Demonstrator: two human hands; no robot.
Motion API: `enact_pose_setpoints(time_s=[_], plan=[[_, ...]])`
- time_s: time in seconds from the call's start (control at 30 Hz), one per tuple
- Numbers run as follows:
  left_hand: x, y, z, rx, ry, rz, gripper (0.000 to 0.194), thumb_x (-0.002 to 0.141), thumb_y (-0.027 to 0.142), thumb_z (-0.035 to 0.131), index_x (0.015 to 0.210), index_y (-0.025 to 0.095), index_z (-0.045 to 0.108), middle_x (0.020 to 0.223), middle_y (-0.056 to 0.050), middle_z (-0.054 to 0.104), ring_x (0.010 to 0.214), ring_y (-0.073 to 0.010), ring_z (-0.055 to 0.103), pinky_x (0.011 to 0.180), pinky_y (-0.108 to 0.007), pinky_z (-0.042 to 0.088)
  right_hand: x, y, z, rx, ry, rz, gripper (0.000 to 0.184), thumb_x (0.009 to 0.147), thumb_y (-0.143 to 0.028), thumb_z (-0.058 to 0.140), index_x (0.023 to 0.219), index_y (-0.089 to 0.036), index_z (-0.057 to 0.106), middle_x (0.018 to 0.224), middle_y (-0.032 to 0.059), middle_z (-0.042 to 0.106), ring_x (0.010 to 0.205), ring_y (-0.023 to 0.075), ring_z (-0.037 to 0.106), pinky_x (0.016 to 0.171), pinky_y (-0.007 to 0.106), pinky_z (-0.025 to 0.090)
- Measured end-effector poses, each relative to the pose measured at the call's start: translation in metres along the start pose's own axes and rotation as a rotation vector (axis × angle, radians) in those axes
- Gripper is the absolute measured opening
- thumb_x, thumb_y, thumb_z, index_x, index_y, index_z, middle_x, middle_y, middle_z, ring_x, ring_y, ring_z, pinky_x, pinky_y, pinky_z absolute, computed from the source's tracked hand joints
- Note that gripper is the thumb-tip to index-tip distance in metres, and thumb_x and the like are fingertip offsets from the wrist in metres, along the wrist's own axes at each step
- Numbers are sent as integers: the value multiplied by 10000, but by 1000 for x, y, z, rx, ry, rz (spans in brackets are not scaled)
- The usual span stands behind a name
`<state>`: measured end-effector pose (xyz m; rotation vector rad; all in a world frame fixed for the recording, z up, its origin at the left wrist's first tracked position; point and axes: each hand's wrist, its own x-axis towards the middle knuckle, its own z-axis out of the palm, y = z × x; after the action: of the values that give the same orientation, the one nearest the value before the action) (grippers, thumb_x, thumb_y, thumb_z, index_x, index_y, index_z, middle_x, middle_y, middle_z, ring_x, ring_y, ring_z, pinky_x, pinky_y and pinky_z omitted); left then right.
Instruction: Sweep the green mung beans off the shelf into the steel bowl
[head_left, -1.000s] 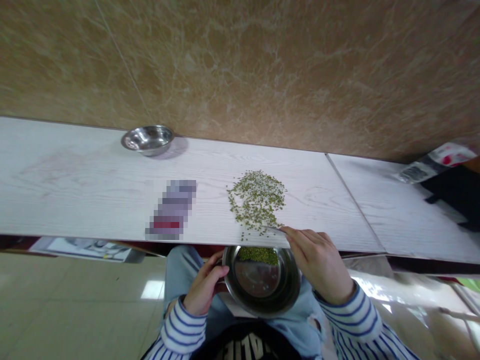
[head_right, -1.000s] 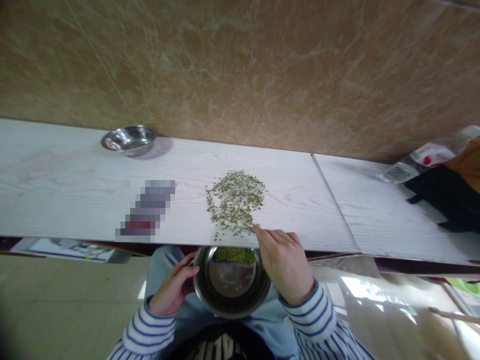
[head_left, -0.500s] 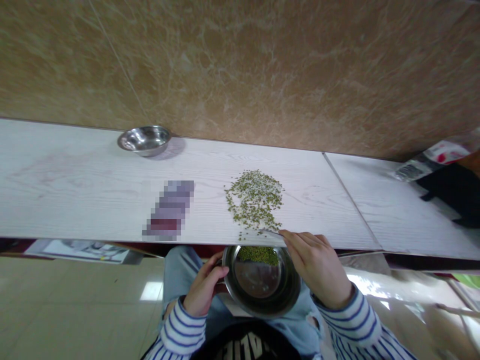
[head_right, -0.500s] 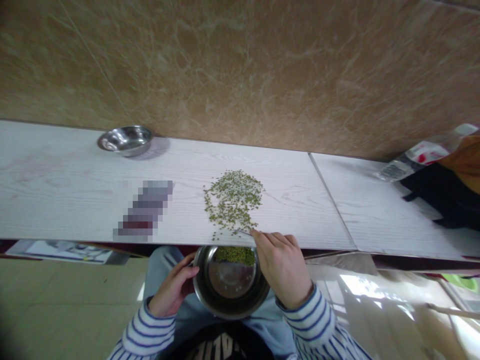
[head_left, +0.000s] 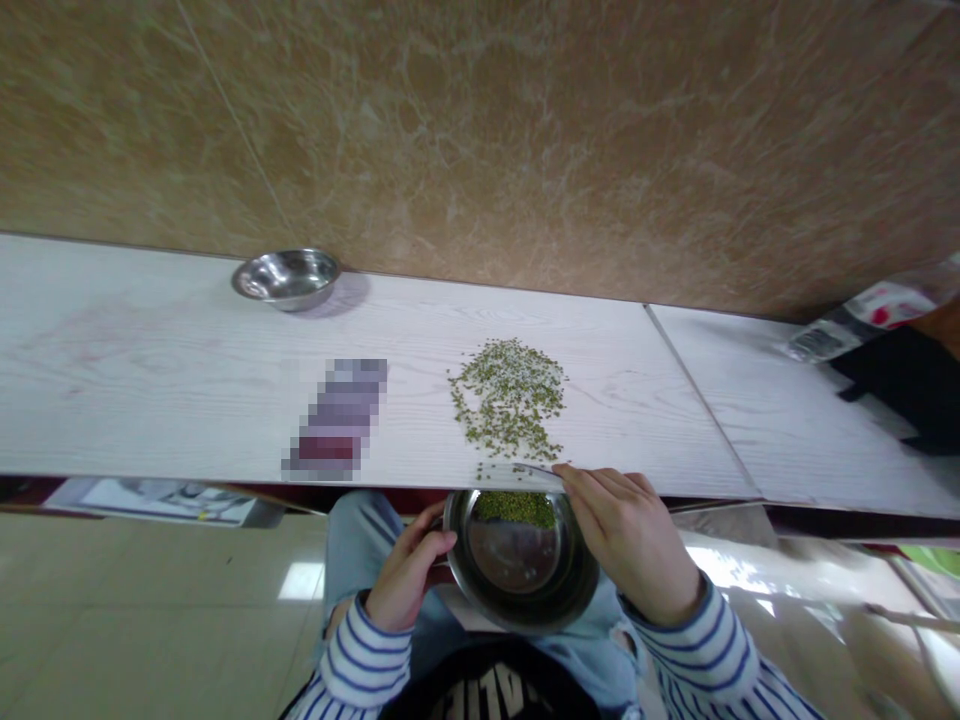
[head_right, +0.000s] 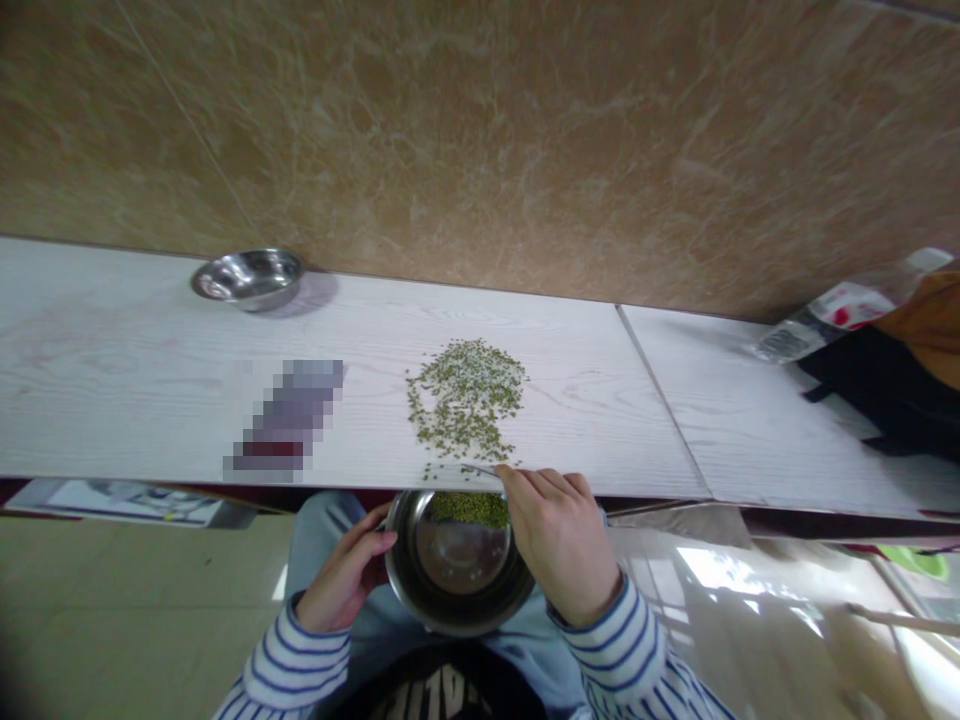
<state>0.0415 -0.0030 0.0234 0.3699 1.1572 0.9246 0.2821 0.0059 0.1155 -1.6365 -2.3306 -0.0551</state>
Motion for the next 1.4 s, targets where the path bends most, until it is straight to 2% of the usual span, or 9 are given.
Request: enact_pose_setpoints(time_s=[0.17, 0.3, 0.43, 0.63, 0.97, 1.17, 1.4], plan=[[0, 0, 0, 2, -19, -11, 465, 583, 249, 767, 1041, 175, 739, 794, -44, 757, 673, -198, 674, 527, -259, 496, -3, 2, -1, 10, 14, 4, 266, 1001, -180, 428, 1172, -199, 631, 983, 33, 748, 856, 166, 676, 739, 332, 411], [-5, 5, 5, 1, -2, 7, 392, 604, 245, 751, 992, 187, 740, 782, -31, 756, 666, -182, 669, 531, -244, 488, -2, -1, -1, -2, 21, -3, 257, 984, -158, 443, 1152, -196, 633, 966, 32, 750, 844, 170, 678, 731, 330, 407], [-8, 7, 7, 11, 12, 14, 405, 600, 244, 745, 1001, 179, 743, 788, -34, 756, 656, -173, 655, 532, -246, 490, 2, -8, 2, -6, 15, -14, 257, 963, -141, 470, 1153, -192, 636, 956, 34, 749, 829, 169, 675, 719, 327, 404], [-7, 8, 3, 8, 28, 14, 437, 590, 256, 747, 1019, 177, 732, 768, -25, 746, 670, -193, 672, 530, -255, 495, 9, -14, 7, 20, 2, -14, 248, 978, -162, 461, 1155, -191, 633, 939, 32, 741, 832, 168, 668, 736, 330, 410], [-12, 12, 1, 4, 71, 23, 389, 586, 252, 750, 969, 190, 728, 685, 15, 690, 590, -147, 614, 513, -238, 462, 24, -23, 10, 45, -12, -56, 241, 986, -158, 456, 1134, -200, 642, 901, 41, 743, 817, 165, 665, 746, 313, 400], [-6, 11, -7, 18, 37, 18, 447, 567, 267, 767, 1005, 191, 721, 746, 4, 705, 584, -149, 609, 507, -252, 471, 29, -27, 11, 62, -44, -67, 236, 963, -143, 512, 1147, -214, 641, 927, 22, 744, 849, 179, 673, 751, 319, 396], [-3, 10, -9, 6, 29, 10, 449, 557, 263, 783, 997, 191, 726, 676, 22, 668, 572, -155, 607, 504, -251, 457, 26, -27, 8, 93, -75, -83, 237, 969, -150, 509, 1142, -226, 651, 977, 31, 748, 889, 169, 675, 774, 321, 408]])
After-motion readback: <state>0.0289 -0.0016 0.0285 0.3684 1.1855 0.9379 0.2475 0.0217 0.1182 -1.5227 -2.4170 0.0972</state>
